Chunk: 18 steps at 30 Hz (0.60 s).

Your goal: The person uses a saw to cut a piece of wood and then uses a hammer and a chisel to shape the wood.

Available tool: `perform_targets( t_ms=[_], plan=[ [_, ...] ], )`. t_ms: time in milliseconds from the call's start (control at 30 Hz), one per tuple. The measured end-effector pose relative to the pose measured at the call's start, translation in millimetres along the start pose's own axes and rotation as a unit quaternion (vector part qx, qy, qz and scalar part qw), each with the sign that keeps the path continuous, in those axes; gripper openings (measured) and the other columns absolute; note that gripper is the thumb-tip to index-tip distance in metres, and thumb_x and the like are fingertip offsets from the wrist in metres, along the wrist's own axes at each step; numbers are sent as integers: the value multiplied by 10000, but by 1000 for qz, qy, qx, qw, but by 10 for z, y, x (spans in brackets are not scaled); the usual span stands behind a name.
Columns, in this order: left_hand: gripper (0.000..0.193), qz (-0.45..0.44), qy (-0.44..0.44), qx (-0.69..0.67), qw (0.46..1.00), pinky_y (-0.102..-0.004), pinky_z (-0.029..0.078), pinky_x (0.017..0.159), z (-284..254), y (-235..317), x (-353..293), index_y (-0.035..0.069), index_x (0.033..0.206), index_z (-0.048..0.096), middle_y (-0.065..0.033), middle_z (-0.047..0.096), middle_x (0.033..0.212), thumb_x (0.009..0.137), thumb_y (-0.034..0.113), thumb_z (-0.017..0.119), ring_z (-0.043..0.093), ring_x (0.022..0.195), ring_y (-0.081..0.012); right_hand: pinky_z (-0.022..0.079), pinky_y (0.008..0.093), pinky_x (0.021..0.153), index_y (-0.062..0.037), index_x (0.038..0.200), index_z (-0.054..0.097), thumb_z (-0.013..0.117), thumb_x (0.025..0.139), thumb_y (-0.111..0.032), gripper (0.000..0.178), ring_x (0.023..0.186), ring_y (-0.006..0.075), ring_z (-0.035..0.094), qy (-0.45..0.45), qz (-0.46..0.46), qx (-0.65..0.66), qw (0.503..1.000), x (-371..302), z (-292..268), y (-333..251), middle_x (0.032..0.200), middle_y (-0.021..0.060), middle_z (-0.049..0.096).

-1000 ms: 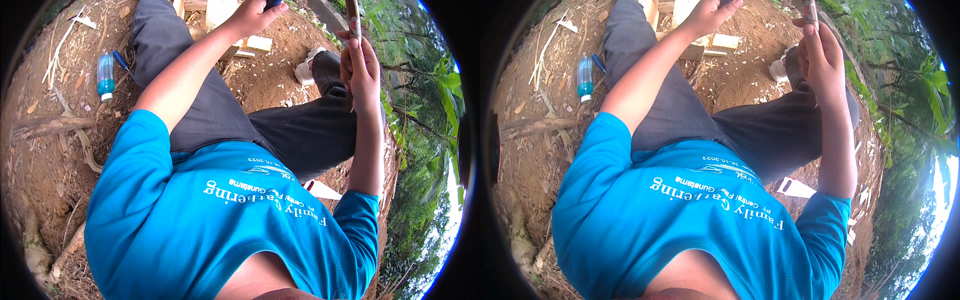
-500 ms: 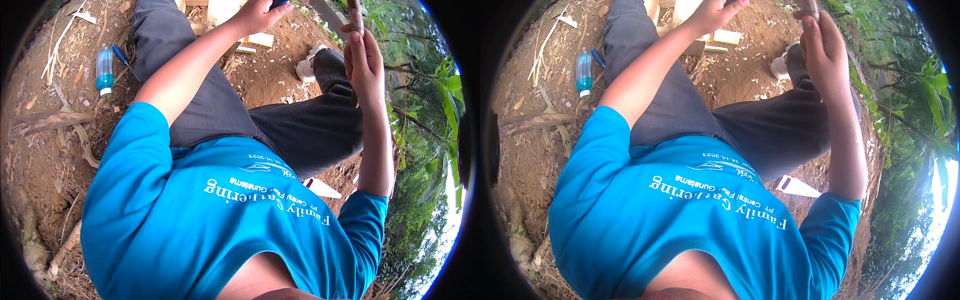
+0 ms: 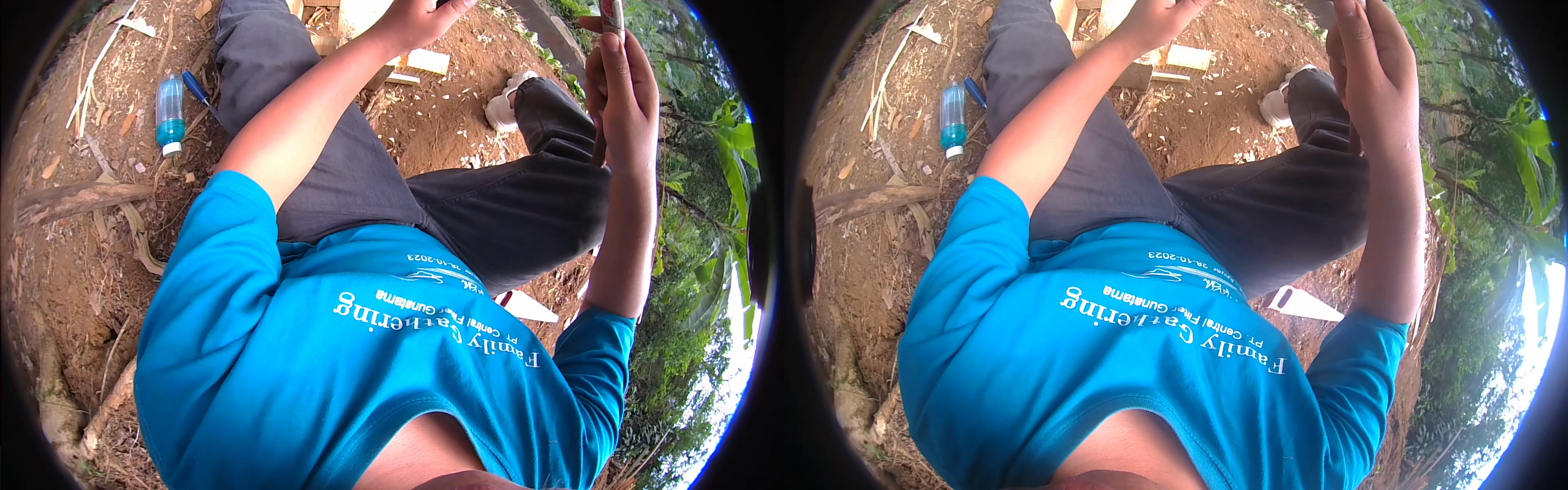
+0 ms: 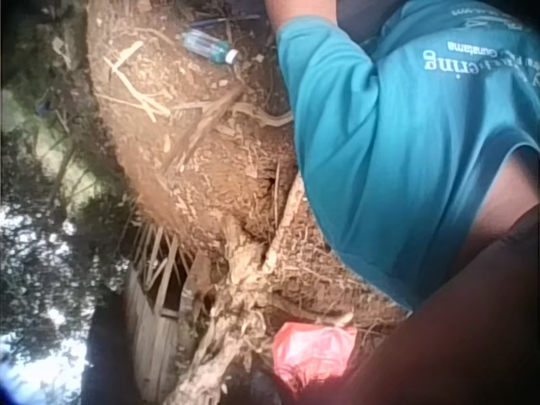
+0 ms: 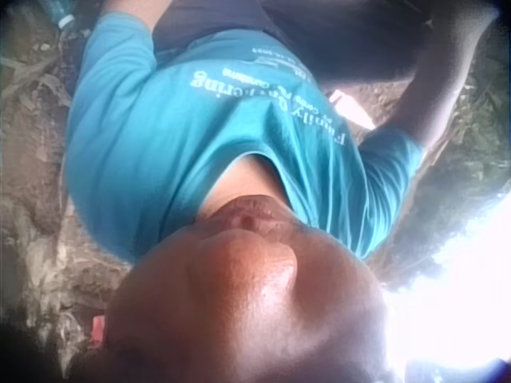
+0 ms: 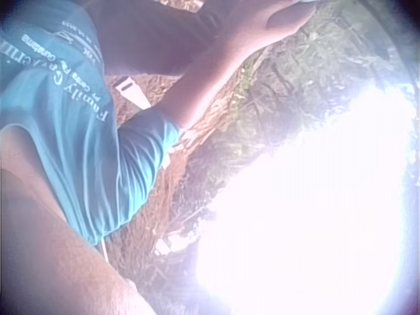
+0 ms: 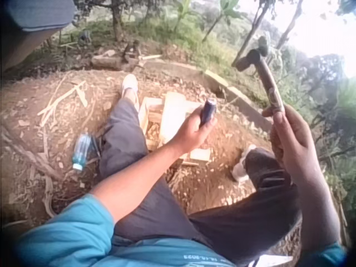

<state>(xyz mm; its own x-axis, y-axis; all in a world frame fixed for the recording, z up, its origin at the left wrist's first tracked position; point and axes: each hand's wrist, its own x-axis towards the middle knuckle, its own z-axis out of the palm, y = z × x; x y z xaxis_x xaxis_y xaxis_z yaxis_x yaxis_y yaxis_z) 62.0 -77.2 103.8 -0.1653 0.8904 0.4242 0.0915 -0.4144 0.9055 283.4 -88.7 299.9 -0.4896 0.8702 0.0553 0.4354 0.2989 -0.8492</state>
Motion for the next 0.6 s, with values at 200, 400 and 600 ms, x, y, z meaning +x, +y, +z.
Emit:
perform_targets(
  t_ms=[200, 400, 600],
  plan=[
    [216, 23, 10, 14, 1000, -361, 461, 672, 8, -62, 0, 73, 1067, 542, -39, 540, 779, 1029, 267, 631, 550, 704, -175, 223, 169, 422, -19, 1333, 591, 447, 1128, -298, 375, 503, -25, 295, -12, 16, 9, 1000, 61, 25, -80, 720, -82, 378],
    [210, -15, -9, 14, 1000, -364, 467, 678, 37, 14, -11, 79, 1066, 543, -56, 555, 789, 1030, 267, 630, 565, 713, -186, 324, 197, 537, -48, 1249, 642, 489, 1109, -311, 335, 594, 10, 413, -14, -18, -50, 998, -30, 94, 72, 680, -77, 447],
    [295, 38, 11, 35, 999, -354, 480, 736, 63, -180, -47, 92, 1071, 577, -47, 594, 800, 1033, 379, 632, 592, 767, -171, 387, 235, 571, -75, 1244, 631, 486, 1107, -287, 292, 610, 38, 457, 6, 6, -6, 1000, -28, 51, 67, 682, -63, 466]
  ],
)
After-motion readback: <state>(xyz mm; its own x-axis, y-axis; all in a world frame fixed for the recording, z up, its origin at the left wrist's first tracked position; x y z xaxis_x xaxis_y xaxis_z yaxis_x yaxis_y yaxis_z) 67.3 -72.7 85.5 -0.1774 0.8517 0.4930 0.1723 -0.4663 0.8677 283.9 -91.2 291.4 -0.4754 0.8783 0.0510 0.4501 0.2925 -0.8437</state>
